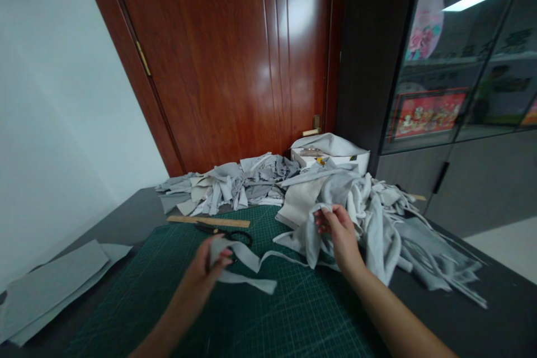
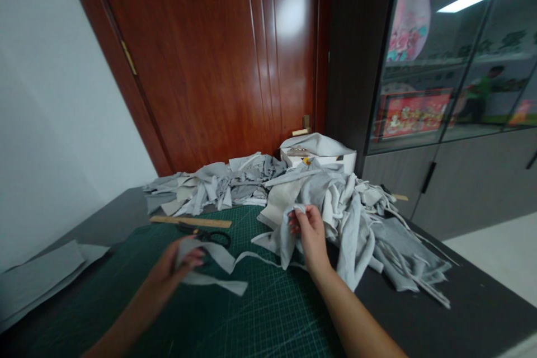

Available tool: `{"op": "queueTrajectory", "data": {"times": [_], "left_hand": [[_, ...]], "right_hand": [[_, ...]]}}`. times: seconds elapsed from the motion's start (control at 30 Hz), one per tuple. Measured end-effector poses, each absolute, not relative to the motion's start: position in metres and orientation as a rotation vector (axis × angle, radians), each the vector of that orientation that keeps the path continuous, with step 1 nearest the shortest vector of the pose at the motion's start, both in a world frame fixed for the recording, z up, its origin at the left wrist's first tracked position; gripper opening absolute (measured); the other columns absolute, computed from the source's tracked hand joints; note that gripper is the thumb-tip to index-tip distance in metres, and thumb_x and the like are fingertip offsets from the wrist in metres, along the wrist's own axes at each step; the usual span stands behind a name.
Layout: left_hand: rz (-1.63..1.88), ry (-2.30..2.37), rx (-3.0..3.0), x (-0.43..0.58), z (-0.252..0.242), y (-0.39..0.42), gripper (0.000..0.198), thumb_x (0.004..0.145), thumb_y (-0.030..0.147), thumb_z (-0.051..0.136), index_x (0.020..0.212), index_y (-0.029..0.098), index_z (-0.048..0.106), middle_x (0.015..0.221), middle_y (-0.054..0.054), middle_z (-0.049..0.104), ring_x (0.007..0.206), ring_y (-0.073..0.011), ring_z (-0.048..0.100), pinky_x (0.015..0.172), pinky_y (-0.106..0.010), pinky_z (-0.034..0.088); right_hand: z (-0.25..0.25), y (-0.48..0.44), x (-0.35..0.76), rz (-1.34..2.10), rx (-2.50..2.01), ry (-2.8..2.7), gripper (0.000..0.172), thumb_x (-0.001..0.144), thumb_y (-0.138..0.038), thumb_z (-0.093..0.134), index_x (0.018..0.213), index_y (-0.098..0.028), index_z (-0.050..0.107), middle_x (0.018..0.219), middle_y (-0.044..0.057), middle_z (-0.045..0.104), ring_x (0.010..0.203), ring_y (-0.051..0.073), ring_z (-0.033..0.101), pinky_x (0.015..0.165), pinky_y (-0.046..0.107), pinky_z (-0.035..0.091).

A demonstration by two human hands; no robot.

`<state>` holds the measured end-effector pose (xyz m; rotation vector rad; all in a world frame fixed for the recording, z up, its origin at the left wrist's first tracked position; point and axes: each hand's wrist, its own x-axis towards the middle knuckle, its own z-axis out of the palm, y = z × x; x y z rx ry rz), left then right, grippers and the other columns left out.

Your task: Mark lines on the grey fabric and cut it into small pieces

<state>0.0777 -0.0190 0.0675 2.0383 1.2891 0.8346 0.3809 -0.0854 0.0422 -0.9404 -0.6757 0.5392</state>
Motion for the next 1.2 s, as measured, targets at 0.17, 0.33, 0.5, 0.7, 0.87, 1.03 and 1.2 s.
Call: {"op": "queueTrajectory", "data": {"times": [0.17, 0.33, 0.5, 0.7, 0.87, 1.03, 1.2], "left_hand": [[0.473, 0.965, 2.584, 0.147, 0.026, -0.045, 0.071, 0.072, 0.024, 0.061, 0.14, 0.024, 0.039, 0.146, -0.01, 0.04, 0.135, -0.029, 0.036, 0.112, -0.046, 0.03], [0.198, 0.926, 2.745, 0.181, 0.034, -0.053, 0.048, 0.073, 0.013, 0.053, 0.121, 0.018, 0.055, 0.124, -0.012, 0.058, 0.118, -0.0278, 0.053, 0.102, -0.041, 0.041], [-0.201, 0.631, 2.462, 0.154, 0.053, -0.077, 0.024, 0.073, 0.019, 0.057, 0.094, 0.024, 0.065, 0.094, -0.004, 0.068, 0.084, -0.0232, 0.064, 0.073, -0.032, 0.052], [0.038, 0.81, 1.823, 0.138, 0.113, -0.01, 0.017, 0.066, 0.026, 0.065, 0.079, 0.018, 0.059, 0.062, 0.004, 0.058, 0.052, -0.012, 0.055, 0.048, -0.022, 0.043], [1.211, 0.927, 1.684, 0.128, 0.195, 0.083, 0.046, 0.066, 0.026, 0.071, 0.109, 0.017, 0.055, 0.114, -0.01, 0.062, 0.106, -0.022, 0.06, 0.08, -0.031, 0.052], [0.927, 1.322, 1.805, 0.104, 0.138, 0.103, 0.05, 0.066, 0.034, 0.069, 0.111, 0.016, 0.058, 0.118, -0.013, 0.063, 0.109, -0.0314, 0.06, 0.084, -0.041, 0.052], [0.67, 1.18, 2.307, 0.095, 0.047, 0.078, 0.038, 0.067, 0.04, 0.065, 0.099, 0.019, 0.068, 0.112, -0.012, 0.067, 0.112, -0.0321, 0.058, 0.101, -0.045, 0.041]], "right_hand": [[0.042, -0.088, 0.371, 0.36, -0.99, -0.811, 0.026, 0.082, -0.046, 0.06, 0.081, -0.022, 0.051, 0.068, -0.004, 0.054, 0.059, 0.013, 0.048, 0.058, 0.026, 0.041], [0.044, -0.095, 0.378, 0.07, -1.072, -0.78, 0.023, 0.086, -0.044, 0.055, 0.088, -0.021, 0.052, 0.078, -0.002, 0.05, 0.075, 0.015, 0.048, 0.072, 0.028, 0.039], [0.041, -0.089, 0.392, 0.126, -1.001, -0.649, 0.025, 0.084, -0.045, 0.056, 0.09, -0.021, 0.051, 0.081, -0.002, 0.052, 0.075, 0.015, 0.049, 0.073, 0.028, 0.038], [0.041, -0.087, 0.39, 0.165, -0.987, -0.655, 0.024, 0.082, -0.044, 0.058, 0.086, -0.021, 0.053, 0.076, -0.003, 0.054, 0.071, 0.015, 0.05, 0.07, 0.027, 0.039], [0.038, -0.088, 0.379, 0.227, -1.004, -0.751, 0.024, 0.084, -0.045, 0.057, 0.084, -0.021, 0.053, 0.075, -0.002, 0.055, 0.072, 0.015, 0.05, 0.069, 0.028, 0.04], [0.037, -0.087, 0.371, 0.335, -1.017, -0.814, 0.025, 0.084, -0.045, 0.057, 0.086, -0.021, 0.053, 0.075, -0.002, 0.053, 0.069, 0.014, 0.048, 0.065, 0.026, 0.039], [0.037, -0.088, 0.363, 0.338, -1.061, -0.899, 0.023, 0.087, -0.045, 0.053, 0.086, -0.022, 0.051, 0.076, -0.003, 0.052, 0.069, 0.014, 0.047, 0.065, 0.025, 0.039]]}}
